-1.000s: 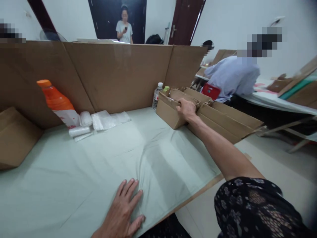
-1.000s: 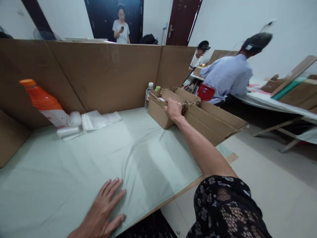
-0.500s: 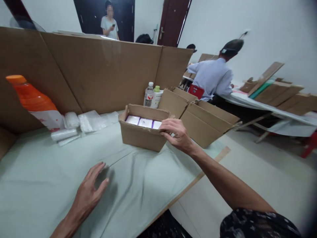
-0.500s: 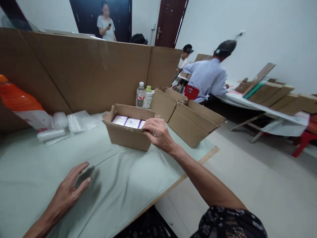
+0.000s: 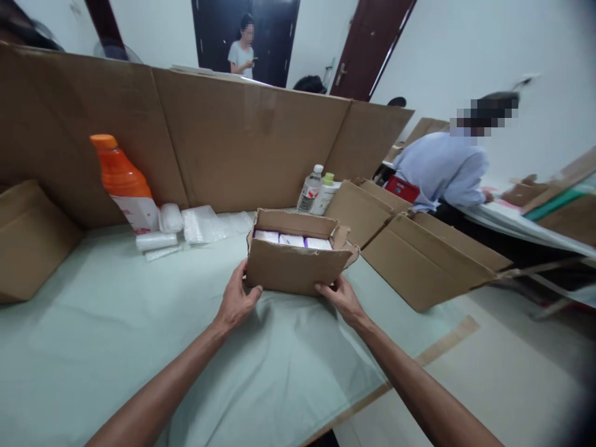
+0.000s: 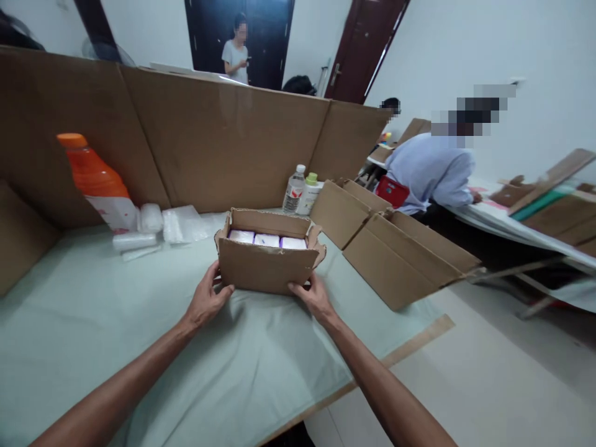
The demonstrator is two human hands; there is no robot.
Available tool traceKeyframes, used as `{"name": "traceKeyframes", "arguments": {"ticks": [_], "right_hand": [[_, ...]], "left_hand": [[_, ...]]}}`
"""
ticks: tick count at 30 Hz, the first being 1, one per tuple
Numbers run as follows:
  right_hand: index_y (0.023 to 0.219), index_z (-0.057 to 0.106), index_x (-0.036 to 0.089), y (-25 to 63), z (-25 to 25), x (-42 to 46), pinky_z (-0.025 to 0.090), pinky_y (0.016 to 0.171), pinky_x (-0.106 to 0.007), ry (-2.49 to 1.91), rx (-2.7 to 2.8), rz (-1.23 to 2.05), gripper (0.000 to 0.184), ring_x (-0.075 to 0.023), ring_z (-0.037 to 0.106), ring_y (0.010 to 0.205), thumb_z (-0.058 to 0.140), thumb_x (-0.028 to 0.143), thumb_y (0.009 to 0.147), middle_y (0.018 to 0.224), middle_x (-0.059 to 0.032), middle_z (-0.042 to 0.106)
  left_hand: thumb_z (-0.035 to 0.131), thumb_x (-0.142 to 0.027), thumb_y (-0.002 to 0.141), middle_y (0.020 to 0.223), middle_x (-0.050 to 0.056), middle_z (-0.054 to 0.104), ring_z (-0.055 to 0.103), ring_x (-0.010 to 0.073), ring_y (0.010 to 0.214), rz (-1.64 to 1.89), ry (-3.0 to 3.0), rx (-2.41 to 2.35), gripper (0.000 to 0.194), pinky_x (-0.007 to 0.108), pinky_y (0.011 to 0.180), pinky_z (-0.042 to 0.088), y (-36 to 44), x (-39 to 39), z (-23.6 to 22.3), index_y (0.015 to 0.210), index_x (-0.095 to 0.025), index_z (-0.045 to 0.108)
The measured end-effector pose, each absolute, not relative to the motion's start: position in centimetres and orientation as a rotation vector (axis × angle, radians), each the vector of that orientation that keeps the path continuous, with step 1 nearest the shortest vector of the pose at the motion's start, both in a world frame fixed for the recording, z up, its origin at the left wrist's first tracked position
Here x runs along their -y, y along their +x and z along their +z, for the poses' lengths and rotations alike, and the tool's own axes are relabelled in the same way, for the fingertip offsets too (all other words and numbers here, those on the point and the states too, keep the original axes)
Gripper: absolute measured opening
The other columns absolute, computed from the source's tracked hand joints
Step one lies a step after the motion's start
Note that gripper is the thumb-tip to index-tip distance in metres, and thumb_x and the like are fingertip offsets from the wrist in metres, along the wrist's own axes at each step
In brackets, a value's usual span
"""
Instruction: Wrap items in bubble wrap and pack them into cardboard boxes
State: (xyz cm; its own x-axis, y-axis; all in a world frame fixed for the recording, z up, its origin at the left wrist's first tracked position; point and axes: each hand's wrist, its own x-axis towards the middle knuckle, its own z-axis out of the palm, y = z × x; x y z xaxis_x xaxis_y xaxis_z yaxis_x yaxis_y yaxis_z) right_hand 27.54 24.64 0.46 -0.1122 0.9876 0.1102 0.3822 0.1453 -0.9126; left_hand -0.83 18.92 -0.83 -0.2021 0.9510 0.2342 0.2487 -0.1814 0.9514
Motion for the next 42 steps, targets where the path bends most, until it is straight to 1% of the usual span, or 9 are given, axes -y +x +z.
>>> {"name": "traceKeyframes", "arguments": {"ticks": [4,10,12,16,21,24,28,35,42], "right_hand": [[0.108,0.063,0.022,22.2,0.2,-25.3,0.059,0.081,-0.041,-1.231,1.699,1.121,0.05,-0.0276,0.069,0.095,0.077,0.049,0.069,0.108,-0.0085,0.072],[0.145,0.049,0.022,11.1,-1.2,-24.8,0.059,0.08,-0.034,-0.759,1.841,1.59,0.081,-0.0216,0.07,0.098,0.08,0.04,0.072,0.136,-0.0125,0.062],[0.142,0.056,0.02,8.6,-1.5,-25.3,0.058,0.085,-0.034,-0.666,1.999,1.611,0.071,-0.022,0.07,0.104,0.078,0.031,0.075,0.129,-0.0113,0.068],[0.12,0.072,0.019,5.3,-1.3,-28.9,0.055,0.089,-0.034,-0.807,2.24,1.296,0.036,-0.0209,0.071,0.104,0.066,0.017,0.085,0.117,-0.0076,0.075],[0.127,0.065,0.02,-0.5,-0.1,-35.7,0.045,0.105,-0.042,-0.887,2.515,0.557,0.038,-0.027,0.058,0.126,0.068,0.021,0.089,0.137,-0.0114,0.065],[0.12,0.067,0.016,-3.7,0.2,-38.4,0.043,0.102,-0.044,-0.928,2.659,0.283,0.027,-0.0308,0.055,0.125,0.062,0.025,0.095,0.135,-0.0155,0.063],[0.107,0.071,0.015,-3.6,-0.4,-39.3,0.039,0.101,-0.042,-0.977,2.68,0.251,0.021,-0.0289,0.054,0.123,0.052,0.019,0.098,0.124,-0.013,0.069],[0.118,0.067,0.018,-0.2,-0.6,-38.9,0.039,0.102,-0.033,-0.871,2.742,0.266,0.027,-0.0237,0.055,0.125,0.061,0.016,0.092,0.139,-0.0075,0.064],[0.095,0.07,0.012,-5.0,0.8,-39.1,0.048,0.088,-0.035,-0.903,2.741,0.302,0.01,-0.026,0.065,0.103,0.063,0.02,0.093,0.109,-0.0144,0.074]], "left_hand": [[0.063,-0.04,0.081,0.131,0.014,0.061,0.062,0.0252,0.112,1.545,1.292,-1.652,0.061,0.044,0.099,0.052,-4.8,-15.8,-1.3,0.136,-0.018,0.049],[0.076,-0.048,0.064,0.098,0.003,0.062,0.06,0.0204,0.086,1.804,0.84,-2.145,0.058,0.042,0.088,0.053,-14.2,-11.0,-1.9,0.111,-0.021,0.055],[0.077,-0.044,0.062,0.095,0.0,0.06,0.059,0.0206,0.087,1.967,0.687,-2.231,0.055,0.047,0.094,0.051,-16.6,-10.5,-2.1,0.107,-0.023,0.055],[0.077,-0.032,0.064,0.1,-0.001,0.058,0.059,0.0229,0.101,2.226,0.622,-2.125,0.053,0.056,0.109,0.043,-19.4,-10.5,-3.2,0.111,-0.025,0.054],[0.075,-0.024,0.066,0.108,0.004,0.057,0.059,0.0246,0.106,2.189,0.684,-2.09,0.066,0.06,0.114,0.038,-20.0,-10.3,-4.9,0.127,-0.021,0.05],[0.077,-0.023,0.066,0.108,0.004,0.057,0.06,0.025,0.106,2.164,0.686,-2.102,0.071,0.06,0.113,0.038,-19.9,-10.0,-5.5,0.131,-0.021,0.049],[0.08,-0.026,0.063,0.105,0.003,0.056,0.06,0.0257,0.107,2.222,0.672,-2.043,0.071,0.063,0.114,0.035,-19.8,-10.1,-5.4,0.127,-0.02,0.05],[0.08,-0.033,0.058,0.1,0.001,0.056,0.06,0.0254,0.105,2.217,0.586,-2.058,0.065,0.061,0.115,0.035,-19.2,-11.0,-3.9,0.116,-0.021,0.053],[0.076,-0.03,0.06,0.103,0.002,0.057,0.06,0.0246,0.108,2.16,0.601,-2.08,0.063,0.057,0.114,0.039,-19.4,-10.6,-3.7,0.118,-0.022,0.052]]}}
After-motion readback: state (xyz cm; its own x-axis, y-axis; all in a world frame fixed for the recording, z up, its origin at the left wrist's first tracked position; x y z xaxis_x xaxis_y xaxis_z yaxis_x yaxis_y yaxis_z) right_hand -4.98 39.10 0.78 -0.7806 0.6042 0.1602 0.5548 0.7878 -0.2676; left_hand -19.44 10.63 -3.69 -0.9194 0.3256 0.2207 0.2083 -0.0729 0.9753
